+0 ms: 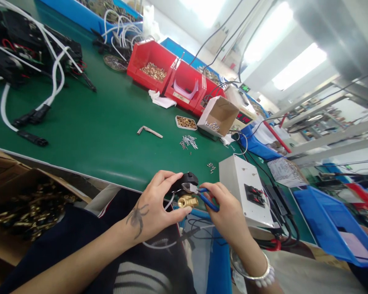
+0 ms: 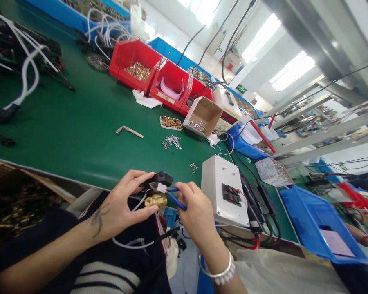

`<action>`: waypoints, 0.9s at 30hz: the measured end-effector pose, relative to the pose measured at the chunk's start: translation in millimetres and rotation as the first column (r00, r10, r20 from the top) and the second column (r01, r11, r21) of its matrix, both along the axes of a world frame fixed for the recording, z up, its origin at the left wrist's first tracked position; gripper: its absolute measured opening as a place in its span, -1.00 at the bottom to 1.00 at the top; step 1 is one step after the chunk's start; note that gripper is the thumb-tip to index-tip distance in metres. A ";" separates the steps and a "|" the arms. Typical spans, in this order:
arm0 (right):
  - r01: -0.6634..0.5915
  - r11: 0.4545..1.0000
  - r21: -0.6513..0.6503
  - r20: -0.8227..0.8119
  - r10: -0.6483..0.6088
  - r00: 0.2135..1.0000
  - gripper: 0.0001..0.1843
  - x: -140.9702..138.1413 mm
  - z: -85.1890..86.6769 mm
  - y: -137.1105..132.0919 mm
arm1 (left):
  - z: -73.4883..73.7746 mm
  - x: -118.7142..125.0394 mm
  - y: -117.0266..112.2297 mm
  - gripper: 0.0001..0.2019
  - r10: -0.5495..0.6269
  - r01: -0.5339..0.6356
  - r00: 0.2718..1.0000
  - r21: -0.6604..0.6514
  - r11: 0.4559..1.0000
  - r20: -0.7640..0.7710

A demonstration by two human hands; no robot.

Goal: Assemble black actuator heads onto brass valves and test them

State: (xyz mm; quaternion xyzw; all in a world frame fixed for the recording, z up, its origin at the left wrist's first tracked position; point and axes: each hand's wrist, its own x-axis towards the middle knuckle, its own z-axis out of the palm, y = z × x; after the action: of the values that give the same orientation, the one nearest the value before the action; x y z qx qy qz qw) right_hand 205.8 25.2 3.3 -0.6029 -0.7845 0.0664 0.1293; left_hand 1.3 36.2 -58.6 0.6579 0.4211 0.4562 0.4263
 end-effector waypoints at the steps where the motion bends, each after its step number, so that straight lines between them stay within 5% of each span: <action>1: 0.069 0.998 0.009 -0.053 -0.068 0.996 -0.78 1.5 -3.6 1.5 | -0.3 -0.6 -1.3 -0.39 0.026 -0.026 1.000 0.007 1.000 0.004; 4: 0.225 0.974 -0.008 -0.083 -0.225 0.971 -0.66 9.1 -18.2 7.0 | 2.3 -4.4 -6.2 -0.32 0.137 -0.136 0.991 0.064 0.989 -0.013; 7: 0.183 0.982 -0.052 -0.028 -0.184 0.983 -0.51 14.3 -31.8 10.5 | 10.0 -8.7 -11.3 -0.28 0.216 -0.199 0.974 0.198 0.960 -0.066; 10: 0.126 0.987 -0.099 -0.306 -0.151 0.940 -0.43 9.3 -30.4 7.1 | 18.8 -10.0 -16.0 -0.31 0.229 -0.175 0.966 0.346 0.922 -0.122; 14: -0.169 0.906 -0.387 -0.813 -0.249 0.526 -0.22 -12.7 -8.8 -6.0 | 26.6 -7.7 -21.6 -0.39 0.252 -0.131 0.952 0.518 0.845 -0.171; 16: -0.306 0.837 -0.454 -0.872 -0.347 0.345 -0.17 -24.7 -0.4 -11.3 | 29.6 -6.3 -23.8 -0.45 0.258 -0.111 0.948 0.566 0.817 -0.186; 18: -0.334 0.828 -0.451 -0.890 -0.391 0.234 -0.20 -34.1 2.7 -14.0 | 32.9 -5.2 -25.5 -0.51 0.259 -0.095 0.945 0.595 0.798 -0.197; 22: -0.290 0.873 -0.391 -0.920 -0.374 0.116 -0.35 -44.6 0.1 -14.5 | 39.6 -3.6 -28.2 -0.58 0.297 -0.099 0.929 0.627 0.773 -0.219; 27: -0.257 0.895 -0.363 -0.932 -0.351 0.096 -0.47 -46.2 -0.8 -14.0 | 39.9 -3.8 -26.4 -0.64 0.294 -0.089 0.928 0.632 0.770 -0.228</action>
State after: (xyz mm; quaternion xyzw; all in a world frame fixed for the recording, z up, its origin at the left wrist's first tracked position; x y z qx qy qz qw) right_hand 159.6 11.2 2.6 -0.4354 -0.4309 0.6250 0.4838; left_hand -2.5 9.8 -18.7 0.7768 0.3787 0.4984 0.0686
